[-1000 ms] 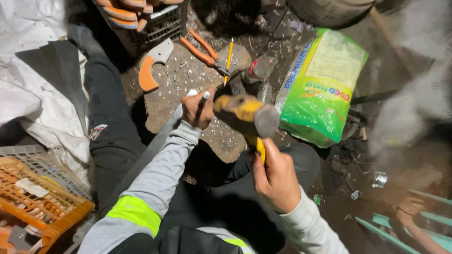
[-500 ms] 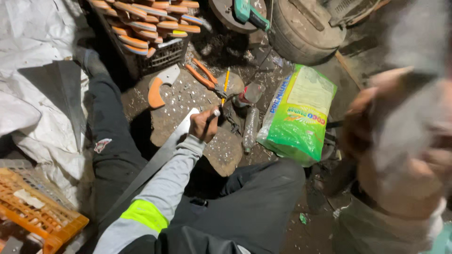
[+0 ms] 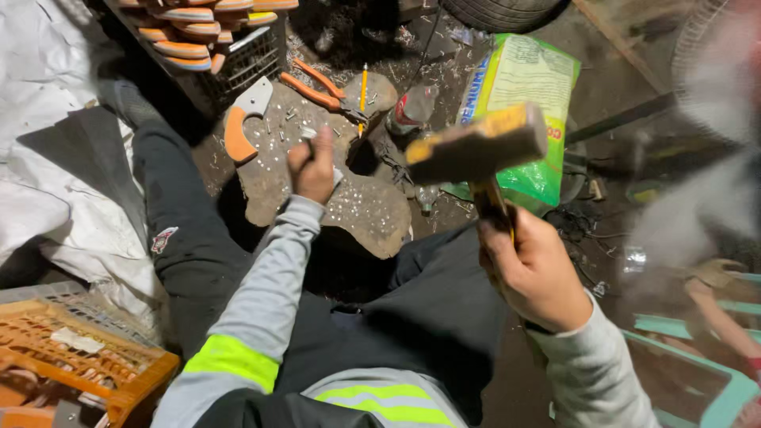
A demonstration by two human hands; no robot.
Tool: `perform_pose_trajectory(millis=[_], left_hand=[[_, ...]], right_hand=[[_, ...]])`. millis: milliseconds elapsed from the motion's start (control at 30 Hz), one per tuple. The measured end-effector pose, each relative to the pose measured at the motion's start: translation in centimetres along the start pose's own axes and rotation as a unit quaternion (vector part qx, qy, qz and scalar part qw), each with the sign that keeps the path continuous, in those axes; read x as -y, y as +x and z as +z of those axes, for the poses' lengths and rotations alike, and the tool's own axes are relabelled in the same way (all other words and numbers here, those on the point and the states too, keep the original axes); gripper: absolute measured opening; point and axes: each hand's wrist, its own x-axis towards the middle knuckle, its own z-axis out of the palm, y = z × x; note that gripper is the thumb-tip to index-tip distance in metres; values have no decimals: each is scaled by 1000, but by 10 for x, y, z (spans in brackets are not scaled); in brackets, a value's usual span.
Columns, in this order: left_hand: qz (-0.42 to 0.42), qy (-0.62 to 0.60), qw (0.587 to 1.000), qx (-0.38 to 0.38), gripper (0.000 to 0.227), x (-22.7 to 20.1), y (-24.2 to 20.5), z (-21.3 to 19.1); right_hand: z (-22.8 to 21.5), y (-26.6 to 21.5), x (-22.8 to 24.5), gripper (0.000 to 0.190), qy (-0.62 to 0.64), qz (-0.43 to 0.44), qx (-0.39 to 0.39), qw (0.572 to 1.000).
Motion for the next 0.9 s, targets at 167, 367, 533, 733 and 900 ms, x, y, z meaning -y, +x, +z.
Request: perform_pose_trajectory(millis=[167, 367, 533, 733, 900], left_hand=[[-97, -166, 980, 47, 58, -23, 4, -19], [-116, -135, 984, -5, 60, -13, 0, -2], [-177, -196, 961, -83, 59, -15, 19, -53], [89, 434, 881, 165, 28, -42, -80, -103], [105, 519, 832, 167, 41, -37, -112, -112]], right_hand=[[23, 14, -70, 32, -125, 56, -10, 991], [120, 89, -146, 40, -281, -35, -50, 958], [123, 110, -170, 40, -267, -78, -19, 960], [85, 90, -175, 39, -221, 58, 5, 974], [86, 88, -191, 36, -264, 8, 27, 964]])
